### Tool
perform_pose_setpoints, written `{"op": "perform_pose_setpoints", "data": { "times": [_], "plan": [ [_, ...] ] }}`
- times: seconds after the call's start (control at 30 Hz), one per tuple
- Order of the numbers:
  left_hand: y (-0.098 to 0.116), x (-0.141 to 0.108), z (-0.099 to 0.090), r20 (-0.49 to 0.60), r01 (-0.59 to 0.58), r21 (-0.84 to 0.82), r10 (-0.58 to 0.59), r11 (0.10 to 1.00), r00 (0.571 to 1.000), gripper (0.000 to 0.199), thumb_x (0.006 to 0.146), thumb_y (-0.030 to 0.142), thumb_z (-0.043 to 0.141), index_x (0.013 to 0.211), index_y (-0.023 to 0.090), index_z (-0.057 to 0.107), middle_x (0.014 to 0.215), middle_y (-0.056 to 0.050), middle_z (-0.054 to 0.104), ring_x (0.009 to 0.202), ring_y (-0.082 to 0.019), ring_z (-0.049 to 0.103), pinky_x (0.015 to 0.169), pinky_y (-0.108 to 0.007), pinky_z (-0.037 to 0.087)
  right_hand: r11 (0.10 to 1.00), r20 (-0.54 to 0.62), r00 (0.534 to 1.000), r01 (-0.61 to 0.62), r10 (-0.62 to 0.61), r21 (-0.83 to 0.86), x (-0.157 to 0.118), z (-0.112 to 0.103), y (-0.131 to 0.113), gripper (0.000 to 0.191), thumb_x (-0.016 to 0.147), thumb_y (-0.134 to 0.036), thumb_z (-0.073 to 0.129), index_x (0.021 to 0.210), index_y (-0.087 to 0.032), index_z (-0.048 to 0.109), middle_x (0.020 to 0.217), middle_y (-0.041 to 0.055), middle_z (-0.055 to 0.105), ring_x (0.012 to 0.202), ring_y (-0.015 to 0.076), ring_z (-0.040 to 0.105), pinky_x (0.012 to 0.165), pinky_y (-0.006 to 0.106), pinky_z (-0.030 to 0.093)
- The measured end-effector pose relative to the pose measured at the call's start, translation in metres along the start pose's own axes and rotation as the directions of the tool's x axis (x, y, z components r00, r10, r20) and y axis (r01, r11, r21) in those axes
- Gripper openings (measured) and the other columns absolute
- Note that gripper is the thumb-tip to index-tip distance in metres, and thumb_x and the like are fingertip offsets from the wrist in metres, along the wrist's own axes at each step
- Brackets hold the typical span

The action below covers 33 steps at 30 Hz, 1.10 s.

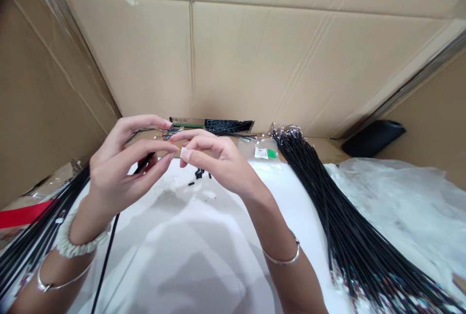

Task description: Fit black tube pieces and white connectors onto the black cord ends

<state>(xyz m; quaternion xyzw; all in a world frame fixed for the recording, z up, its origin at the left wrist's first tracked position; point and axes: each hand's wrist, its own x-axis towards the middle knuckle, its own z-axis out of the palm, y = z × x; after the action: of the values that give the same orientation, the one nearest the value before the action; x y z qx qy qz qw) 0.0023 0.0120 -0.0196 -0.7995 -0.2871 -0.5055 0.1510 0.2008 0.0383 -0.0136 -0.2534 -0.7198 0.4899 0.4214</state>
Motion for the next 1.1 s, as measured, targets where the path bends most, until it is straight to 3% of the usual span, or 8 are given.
{"op": "perform_pose_setpoints", "data": {
  "times": [0.1, 0.43, 0.8, 1.1],
  "plan": [
    [0.0, 0.0, 0.0, -0.019, 0.01, 0.015, -0.01, 1.0, 1.0, 0.009, 0.092, 0.01, 0.066, 0.092, 0.019, 0.068, 0.119, -0.011, 0.066, 0.09, -0.018, 0.071, 0.052, -0.024, 0.052, 0.999, -0.002, 1.0, 0.021, -0.021, -0.026, 0.0, 0.0, 0.0, 0.02, 0.093, -0.031, 0.069, 0.075, -0.024, 0.075, 0.124, 0.0044, 0.072, 0.121, 0.0226, 0.063, 0.092, 0.034, 0.053],
    [0.002, -0.001, 0.001, -0.045, 0.059, 0.018, -0.058, 0.998, 0.997, 0.011, 0.094, 0.011, 0.066, 0.098, 0.021, 0.069, 0.116, -0.009, 0.068, 0.07, -0.01, 0.065, 0.052, -0.024, 0.055, 0.999, 0.027, 0.998, 0.053, -0.053, -0.004, -0.001, 0.007, 0.001, 0.024, 0.099, -0.038, 0.062, 0.084, -0.024, 0.074, 0.129, 0.0051, 0.068, 0.128, 0.0209, 0.059, 0.106, 0.034, 0.048],
    [0.003, -0.002, 0.0, -0.061, 0.07, 0.016, -0.068, 0.997, 0.996, 0.015, 0.092, 0.007, 0.067, 0.098, 0.021, 0.069, 0.117, -0.009, 0.067, 0.083, -0.014, 0.068, 0.053, -0.024, 0.053, 0.997, 0.027, 0.997, 0.068, -0.068, -0.027, -0.003, 0.007, -0.001, 0.027, 0.102, -0.033, 0.058, 0.079, -0.023, 0.068, 0.132, 0.0046, 0.065, 0.131, 0.0204, 0.057, 0.105, 0.033, 0.048],
    [0.002, -0.002, 0.003, -0.079, 0.027, 0.036, -0.024, 0.999, 0.997, 0.012, 0.091, 0.006, 0.067, 0.094, 0.016, 0.07, 0.114, -0.012, 0.068, 0.078, -0.012, 0.067, 0.055, -0.023, 0.054, 0.988, -0.001, 0.992, 0.129, -0.129, -0.084, -0.003, 0.01, 0.002, 0.027, 0.103, -0.031, 0.057, 0.08, -0.022, 0.068, 0.132, 0.005, 0.065, 0.131, 0.02, 0.057, 0.106, 0.034, 0.048]
  ]
}}
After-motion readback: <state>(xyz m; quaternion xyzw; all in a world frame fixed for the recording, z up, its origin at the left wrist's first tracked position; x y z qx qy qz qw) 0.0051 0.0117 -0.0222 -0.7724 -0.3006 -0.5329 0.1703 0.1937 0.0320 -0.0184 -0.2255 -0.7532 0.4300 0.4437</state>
